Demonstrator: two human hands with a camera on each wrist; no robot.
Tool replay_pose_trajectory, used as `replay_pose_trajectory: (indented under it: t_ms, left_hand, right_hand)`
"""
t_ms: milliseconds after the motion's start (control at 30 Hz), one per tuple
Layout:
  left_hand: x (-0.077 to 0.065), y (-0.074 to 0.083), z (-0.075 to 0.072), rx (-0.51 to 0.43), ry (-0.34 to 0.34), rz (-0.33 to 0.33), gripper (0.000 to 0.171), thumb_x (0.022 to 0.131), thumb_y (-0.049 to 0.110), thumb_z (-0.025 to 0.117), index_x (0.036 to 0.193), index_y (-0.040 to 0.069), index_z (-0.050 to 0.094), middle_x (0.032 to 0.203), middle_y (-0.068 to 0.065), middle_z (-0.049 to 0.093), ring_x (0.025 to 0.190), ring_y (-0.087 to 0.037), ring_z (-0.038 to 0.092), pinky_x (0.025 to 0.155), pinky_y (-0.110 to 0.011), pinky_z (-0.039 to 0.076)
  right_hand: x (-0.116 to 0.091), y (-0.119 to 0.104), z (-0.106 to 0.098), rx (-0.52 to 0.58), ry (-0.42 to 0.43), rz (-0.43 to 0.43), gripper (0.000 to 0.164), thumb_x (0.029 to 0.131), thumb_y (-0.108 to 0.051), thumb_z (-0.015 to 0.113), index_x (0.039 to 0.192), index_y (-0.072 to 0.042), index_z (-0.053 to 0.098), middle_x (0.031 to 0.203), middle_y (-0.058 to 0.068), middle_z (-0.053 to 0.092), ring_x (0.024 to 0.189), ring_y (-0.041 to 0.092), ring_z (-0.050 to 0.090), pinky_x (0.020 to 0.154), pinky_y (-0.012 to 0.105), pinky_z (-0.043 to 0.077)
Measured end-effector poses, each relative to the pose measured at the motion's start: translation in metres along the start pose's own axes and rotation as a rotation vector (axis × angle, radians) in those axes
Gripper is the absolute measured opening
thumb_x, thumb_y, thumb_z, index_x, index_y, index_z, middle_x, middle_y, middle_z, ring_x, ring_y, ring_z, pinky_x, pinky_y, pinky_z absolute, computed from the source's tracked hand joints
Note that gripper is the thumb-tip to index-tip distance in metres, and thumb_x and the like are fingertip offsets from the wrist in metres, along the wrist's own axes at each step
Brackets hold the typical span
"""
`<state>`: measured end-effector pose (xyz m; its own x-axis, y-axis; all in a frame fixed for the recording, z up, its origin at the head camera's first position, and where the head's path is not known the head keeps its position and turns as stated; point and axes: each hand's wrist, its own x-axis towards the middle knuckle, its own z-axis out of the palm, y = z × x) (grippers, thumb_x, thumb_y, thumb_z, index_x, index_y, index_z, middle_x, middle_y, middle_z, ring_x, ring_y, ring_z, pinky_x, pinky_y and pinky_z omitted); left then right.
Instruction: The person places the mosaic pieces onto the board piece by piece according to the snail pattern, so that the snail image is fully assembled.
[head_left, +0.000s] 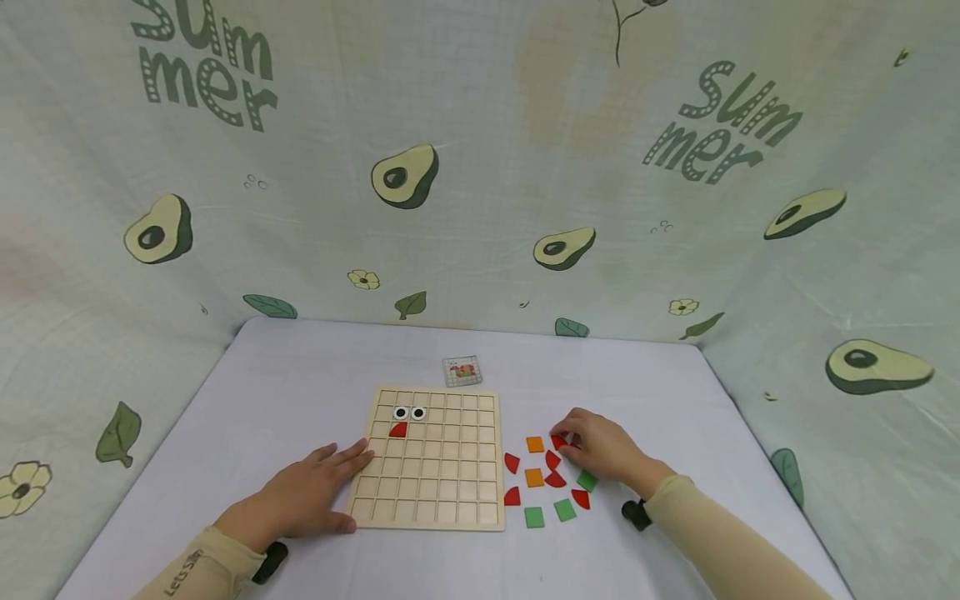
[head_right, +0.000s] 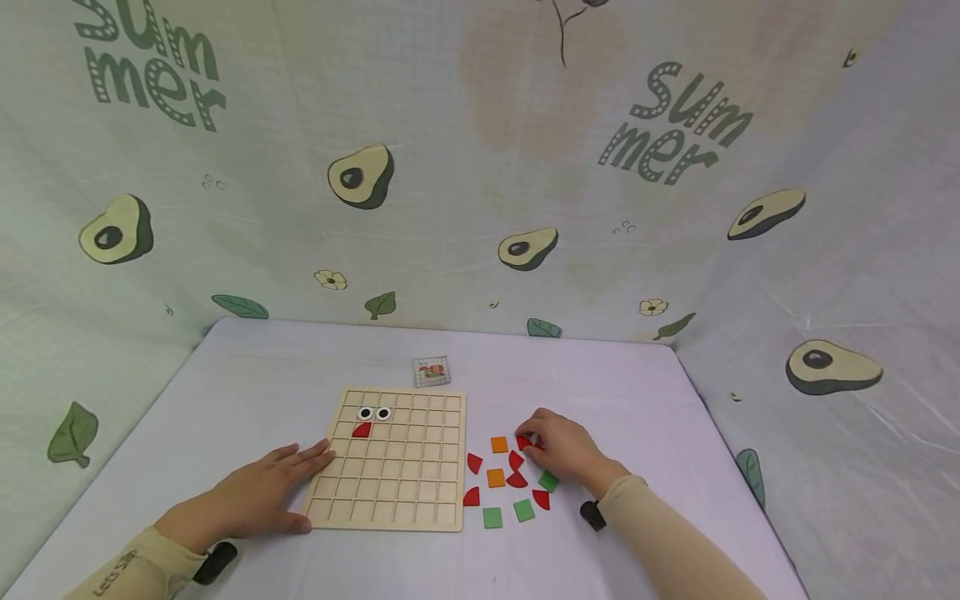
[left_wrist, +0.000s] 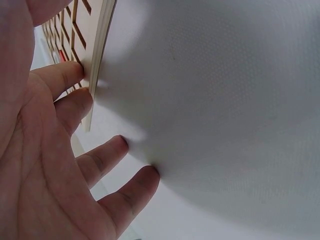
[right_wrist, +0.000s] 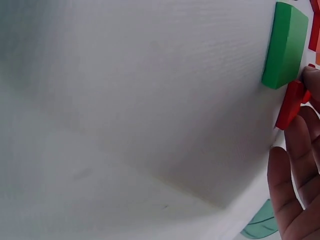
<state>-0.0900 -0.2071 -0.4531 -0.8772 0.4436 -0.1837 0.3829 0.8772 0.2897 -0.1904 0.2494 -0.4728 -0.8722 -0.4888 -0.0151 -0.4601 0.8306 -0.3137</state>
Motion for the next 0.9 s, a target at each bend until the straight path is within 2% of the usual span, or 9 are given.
replay_pose_trajectory:
  t_ms: [500, 900]
  left_hand:
    - [0.0003, 0.0019, -0.0008, -0.001, -0.005, -0.025, 0.093, 0.073, 0.049, 0.085, 0.149, 0.011, 0.048, 0.157, -0.006, 0.038, 0.132, -0.053, 0.039, 0.094, -0.065, 0.044]
    - [0.0003, 0.0022, 0.0004, 0.008, -0.004, -0.031, 0.092, 0.073, 0.049, 0.085, 0.149, 0.012, 0.048, 0.157, -0.005, 0.038, 0.132, -0.053, 0.039, 0.095, -0.065, 0.043]
  right_hand:
    - [0.0016, 0.0012, 0.0010, -0.023, 0.022, -0.043, 0.032, 0.087, -0.023, 0.080, 0.117, -0.019, 0.071, 0.096, -0.012, 0.057, 0.080, 0.007, 0.051, 0.070, 0.023, 0.051]
    - [0.0030, 0.0022, 0.0002, -0.002, 0.038, -0.052, 0.027, 0.089, -0.023, 0.078, 0.115, -0.019, 0.073, 0.098, -0.011, 0.058, 0.079, 0.007, 0.050, 0.070, 0.023, 0.050]
